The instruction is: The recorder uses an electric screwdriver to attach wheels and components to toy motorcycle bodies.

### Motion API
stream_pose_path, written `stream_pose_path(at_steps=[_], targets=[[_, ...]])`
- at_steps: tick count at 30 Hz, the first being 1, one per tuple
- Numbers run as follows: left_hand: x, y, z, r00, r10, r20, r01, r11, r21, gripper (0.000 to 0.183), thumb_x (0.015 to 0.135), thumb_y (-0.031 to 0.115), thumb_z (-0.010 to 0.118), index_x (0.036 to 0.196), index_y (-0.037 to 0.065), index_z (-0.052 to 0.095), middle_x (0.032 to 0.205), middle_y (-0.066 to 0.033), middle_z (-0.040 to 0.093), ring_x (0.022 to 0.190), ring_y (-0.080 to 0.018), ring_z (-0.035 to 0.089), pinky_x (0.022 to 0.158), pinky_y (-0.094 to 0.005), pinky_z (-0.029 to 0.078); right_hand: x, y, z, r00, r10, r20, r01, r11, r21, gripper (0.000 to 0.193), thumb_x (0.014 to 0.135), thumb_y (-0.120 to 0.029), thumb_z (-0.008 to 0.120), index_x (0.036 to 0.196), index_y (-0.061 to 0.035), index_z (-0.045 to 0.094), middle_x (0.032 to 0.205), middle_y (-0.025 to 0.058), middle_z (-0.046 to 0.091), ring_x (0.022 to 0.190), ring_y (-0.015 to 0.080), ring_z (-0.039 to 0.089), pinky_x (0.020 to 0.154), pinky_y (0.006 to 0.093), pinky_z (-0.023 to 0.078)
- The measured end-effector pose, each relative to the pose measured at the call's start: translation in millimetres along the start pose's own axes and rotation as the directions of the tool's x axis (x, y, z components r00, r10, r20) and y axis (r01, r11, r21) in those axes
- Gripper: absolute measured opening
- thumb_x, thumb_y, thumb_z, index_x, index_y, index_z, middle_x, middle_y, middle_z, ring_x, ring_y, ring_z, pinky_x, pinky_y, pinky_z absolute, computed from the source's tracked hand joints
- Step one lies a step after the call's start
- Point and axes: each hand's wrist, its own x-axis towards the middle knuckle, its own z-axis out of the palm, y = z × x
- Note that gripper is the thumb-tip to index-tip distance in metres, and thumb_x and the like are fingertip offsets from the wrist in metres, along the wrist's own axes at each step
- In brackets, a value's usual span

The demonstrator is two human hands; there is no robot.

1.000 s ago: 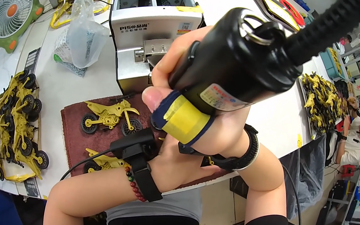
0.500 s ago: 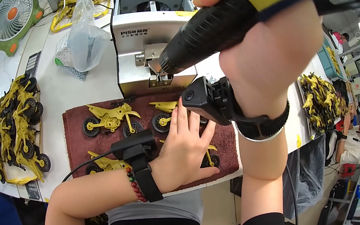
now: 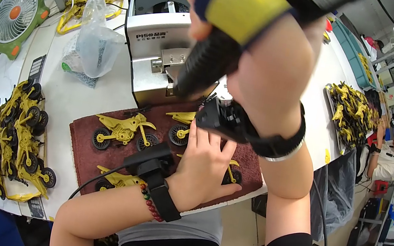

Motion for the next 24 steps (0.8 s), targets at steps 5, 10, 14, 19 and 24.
stream_pose_path(at_steps=[5, 10, 14, 19, 24], targets=[[-0.8, 0.3, -2.6, 0.995, -0.009, 0.103, 0.008, 1.000, 0.004, 0.098, 0.067, 0.062, 0.062, 0.140, 0.005, 0.030, 0.140, -0.0394, 0.013, 0.130, -0.0565, 0.010, 0.105, -0.0605, 0.014, -27.4, -3.7, 16.9, 0.983, 0.150, -0.108, -0.160, 0.983, -0.089, 0.027, 0.076, -0.009, 0.055, 0.101, -0.0065, 0.044, 0.069, 0.0048, 0.047, 0.056, 0.0139, 0.048, 0.058, 0.0297, 0.041], [1.1, 0.1, -1.5, 0.994, 0.012, 0.106, -0.016, 0.999, 0.043, 0.096, 0.069, 0.065, 0.057, 0.141, 0.006, 0.031, 0.141, -0.0345, 0.018, 0.129, -0.0578, 0.011, 0.105, -0.0607, 0.013, -34.3, 17.4, 14.9, 0.987, 0.081, -0.137, -0.091, 0.994, -0.067, 0.026, 0.078, -0.006, 0.057, 0.100, -0.0066, 0.044, 0.069, 0.0067, 0.049, 0.056, 0.0141, 0.049, 0.058, 0.0293, 0.042], [0.5, 0.0, -3.2, 0.997, 0.014, 0.082, -0.019, 0.998, 0.061, 0.093, 0.071, 0.064, 0.057, 0.139, 0.006, 0.035, 0.141, -0.0306, 0.023, 0.129, -0.0568, 0.013, 0.105, -0.0626, 0.013, -33.5, 22.4, 14.9, 0.986, 0.121, -0.118, -0.134, 0.985, -0.113, 0.027, 0.076, 0.001, 0.059, 0.098, -0.0054, 0.045, 0.069, 0.0082, 0.051, 0.055, 0.0147, 0.051, 0.056, 0.0289, 0.043], [2.6, -2.3, -9.3, 0.998, 0.043, 0.052, -0.043, 0.999, 0.001, 0.086, 0.072, 0.062, 0.057, 0.134, 0.005, 0.043, 0.141, -0.0284, 0.026, 0.130, -0.0554, 0.014, 0.104, -0.0651, 0.012, -30.6, 33.0, 16.6, 0.992, 0.074, -0.100, -0.082, 0.994, -0.075, 0.027, 0.075, 0.002, 0.061, 0.095, -0.0041, 0.045, 0.068, 0.0088, 0.051, 0.053, 0.0142, 0.051, 0.055, 0.0277, 0.045], [4.6, 1.2, -6.2, 0.968, 0.005, 0.252, -0.005, 1.000, -0.001, 0.092, 0.070, 0.063, 0.057, 0.138, 0.005, 0.037, 0.144, -0.0333, 0.014, 0.132, -0.0522, 0.011, 0.107, -0.0570, 0.013, -33.4, 32.3, 18.8, 0.989, 0.119, -0.087, -0.124, 0.991, -0.059, 0.028, 0.075, 0.003, 0.061, 0.096, -0.0045, 0.045, 0.068, 0.0084, 0.051, 0.053, 0.0142, 0.051, 0.054, 0.0273, 0.044]])
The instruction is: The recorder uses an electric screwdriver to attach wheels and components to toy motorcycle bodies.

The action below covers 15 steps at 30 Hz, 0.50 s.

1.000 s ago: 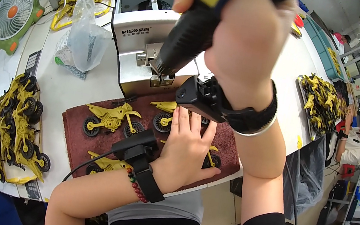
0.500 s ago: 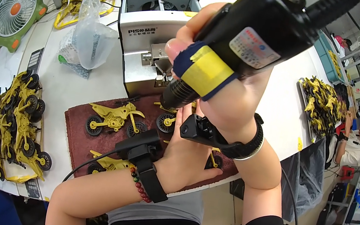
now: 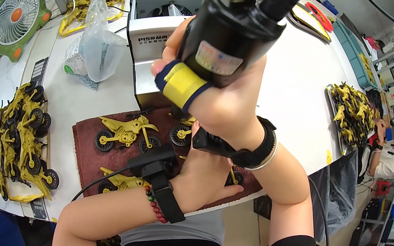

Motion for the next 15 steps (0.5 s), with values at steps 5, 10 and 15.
stream_pose_path(at_steps=[5, 10, 15], targets=[[-7.5, -4.8, 4.5, 0.981, -0.046, -0.187, 0.058, 0.996, 0.062, 0.089, 0.068, 0.062, 0.060, 0.134, 0.005, 0.043, 0.142, -0.0351, 0.019, 0.130, -0.0534, 0.018, 0.107, -0.0562, 0.017, 11.6, -18.6, -5.4, 0.984, -0.178, 0.003, 0.177, 0.982, 0.070, 0.030, 0.082, -0.015, 0.054, 0.108, -0.0085, 0.040, 0.073, 0.0049, 0.047, 0.058, 0.0141, 0.048, 0.057, 0.0273, 0.041], [-5.7, 0.2, 3.4, 0.947, -0.037, -0.320, 0.045, 0.999, 0.018, 0.087, 0.066, 0.059, 0.063, 0.128, 0.001, 0.047, 0.139, -0.0358, 0.025, 0.130, -0.0507, 0.023, 0.108, -0.0544, 0.017, 39.7, -41.4, -5.5, 0.888, -0.352, -0.296, 0.375, 0.927, 0.025, 0.023, 0.074, -0.008, 0.059, 0.094, -0.0008, 0.049, 0.061, 0.0084, 0.052, 0.048, 0.0181, 0.052, 0.049, 0.0294, 0.044], [-31.6, 13.1, -27.5, 0.967, 0.098, -0.237, -0.071, 0.990, 0.121, 0.086, 0.063, 0.051, 0.071, 0.125, -0.003, 0.044, 0.123, -0.0297, 0.043, 0.120, -0.0452, 0.037, 0.106, -0.0509, 0.022, 39.0, -43.9, 6.6, 0.964, -0.047, -0.261, 0.115, 0.961, 0.250, 0.027, 0.078, -0.013, 0.059, 0.097, 0.0021, 0.048, 0.066, 0.0096, 0.053, 0.048, 0.0181, 0.052, 0.048, 0.0290, 0.044]])
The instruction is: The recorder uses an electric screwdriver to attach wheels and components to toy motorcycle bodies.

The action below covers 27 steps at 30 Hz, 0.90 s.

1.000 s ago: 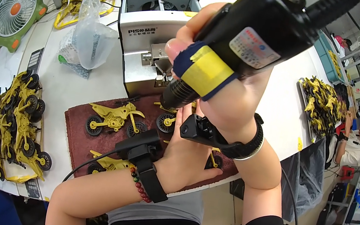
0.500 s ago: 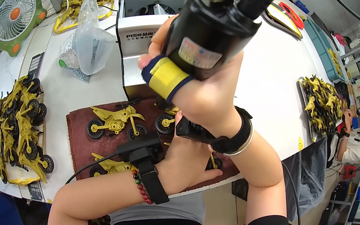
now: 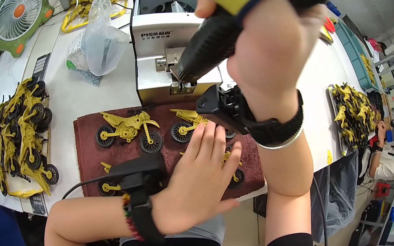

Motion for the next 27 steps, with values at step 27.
stream_pose_path(at_steps=[27], targets=[[-24.5, -45.6, 9.8, 0.996, -0.036, -0.077, 0.012, 0.957, -0.289, 0.028, 0.068, 0.017, 0.073, 0.089, 0.004, 0.059, 0.081, -0.0090, 0.053, 0.079, -0.0262, 0.054, 0.070, -0.0355, 0.046, -123.5, -63.9, -53.5, 0.977, 0.166, 0.137, -0.136, 0.970, -0.203, 0.033, 0.072, 0.000, 0.069, 0.089, -0.0107, 0.043, 0.064, 0.0033, 0.053, 0.056, 0.0153, 0.051, 0.057, 0.0300, 0.044]])
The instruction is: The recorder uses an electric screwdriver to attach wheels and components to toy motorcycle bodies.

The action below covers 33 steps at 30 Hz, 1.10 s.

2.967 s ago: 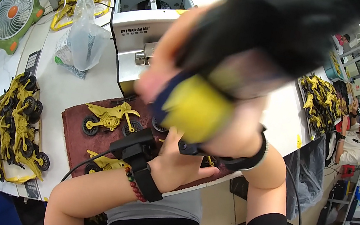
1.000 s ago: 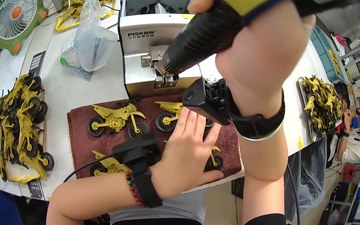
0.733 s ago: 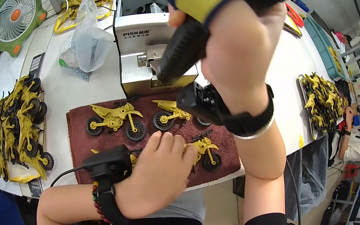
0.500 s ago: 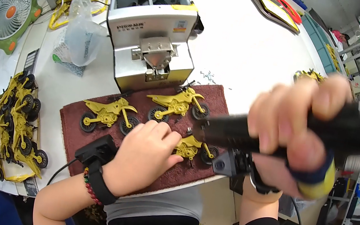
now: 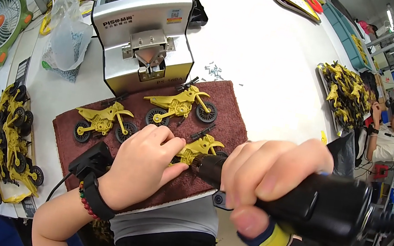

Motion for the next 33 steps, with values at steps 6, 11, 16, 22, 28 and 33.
stream_pose_path(at_steps=[6, 11, 16, 22, 28, 33], targets=[[0.8, 1.3, 1.4, 1.000, 0.003, -0.021, -0.004, 1.000, -0.026, 0.028, 0.067, 0.016, 0.073, 0.087, 0.005, 0.056, 0.082, -0.0093, 0.052, 0.081, -0.0260, 0.053, 0.069, -0.0355, 0.046, 3.9, -3.5, 5.7, 0.997, 0.046, 0.061, -0.043, 0.998, -0.042, 0.029, 0.072, 0.002, 0.069, 0.086, -0.0093, 0.046, 0.064, 0.0037, 0.054, 0.055, 0.0157, 0.052, 0.055, 0.0293, 0.044], [-1.9, -2.1, 4.4, 0.999, -0.009, -0.036, 0.008, 1.000, -0.027, 0.029, 0.067, 0.015, 0.074, 0.086, 0.005, 0.055, 0.082, -0.0094, 0.051, 0.080, -0.0259, 0.052, 0.069, -0.0356, 0.045, 21.6, 6.2, 2.3, 0.981, 0.095, 0.171, -0.093, 0.995, -0.021, 0.035, 0.071, -0.004, 0.076, 0.088, -0.0107, 0.045, 0.068, 0.0021, 0.058, 0.056, 0.0150, 0.058, 0.051, 0.0280, 0.048], [0.1, 2.2, 3.4, 1.000, 0.006, -0.026, -0.007, 1.000, -0.015, 0.029, 0.066, 0.015, 0.074, 0.085, 0.004, 0.056, 0.082, -0.0092, 0.051, 0.080, -0.0260, 0.052, 0.070, -0.0360, 0.045, 80.6, -30.1, -2.9, 0.979, -0.203, 0.018, 0.198, 0.967, 0.160, 0.023, 0.071, -0.004, 0.056, 0.087, -0.0084, 0.041, 0.069, -0.0002, 0.045, 0.058, 0.0108, 0.047, 0.062, 0.0271, 0.037], [-2.0, -1.4, 6.7, 0.999, -0.016, -0.041, 0.015, 1.000, -0.020, 0.028, 0.067, 0.018, 0.074, 0.084, 0.004, 0.056, 0.081, -0.0093, 0.051, 0.081, -0.0258, 0.052, 0.071, -0.0354, 0.045, 152.8, 57.8, 8.1, 0.896, -0.422, 0.135, 0.378, 0.886, 0.268, 0.031, 0.084, -0.022, 0.055, 0.103, 0.0015, 0.046, 0.073, 0.0109, 0.058, 0.059, 0.0183, 0.058, 0.052, 0.0274, 0.048], [-0.8, 0.0, 4.5, 1.000, -0.003, -0.017, 0.003, 1.000, -0.012, 0.028, 0.067, 0.018, 0.074, 0.085, 0.004, 0.057, 0.081, -0.0091, 0.051, 0.081, -0.0258, 0.052, 0.071, -0.0354, 0.045, 127.7, 41.2, 16.2, 0.967, -0.157, 0.199, 0.156, 0.988, 0.018, 0.025, 0.077, -0.026, 0.052, 0.083, -0.0012, 0.054, 0.082, 0.0041, 0.046, 0.062, 0.0141, 0.042, 0.061, 0.0319, 0.033], [-0.5, 2.8, 6.0, 0.999, 0.004, -0.048, -0.005, 1.000, -0.022, 0.028, 0.067, 0.016, 0.074, 0.085, 0.004, 0.056, 0.082, -0.0091, 0.051, 0.081, -0.0256, 0.052, 0.070, -0.0355, 0.045, 63.2, 5.9, -3.0, 0.975, -0.143, 0.171, 0.130, 0.988, 0.084, 0.031, 0.074, -0.005, 0.060, 0.097, -0.0070, 0.040, 0.069, 0.0021, 0.046, 0.057, 0.0131, 0.048, 0.059, 0.0292, 0.040]])
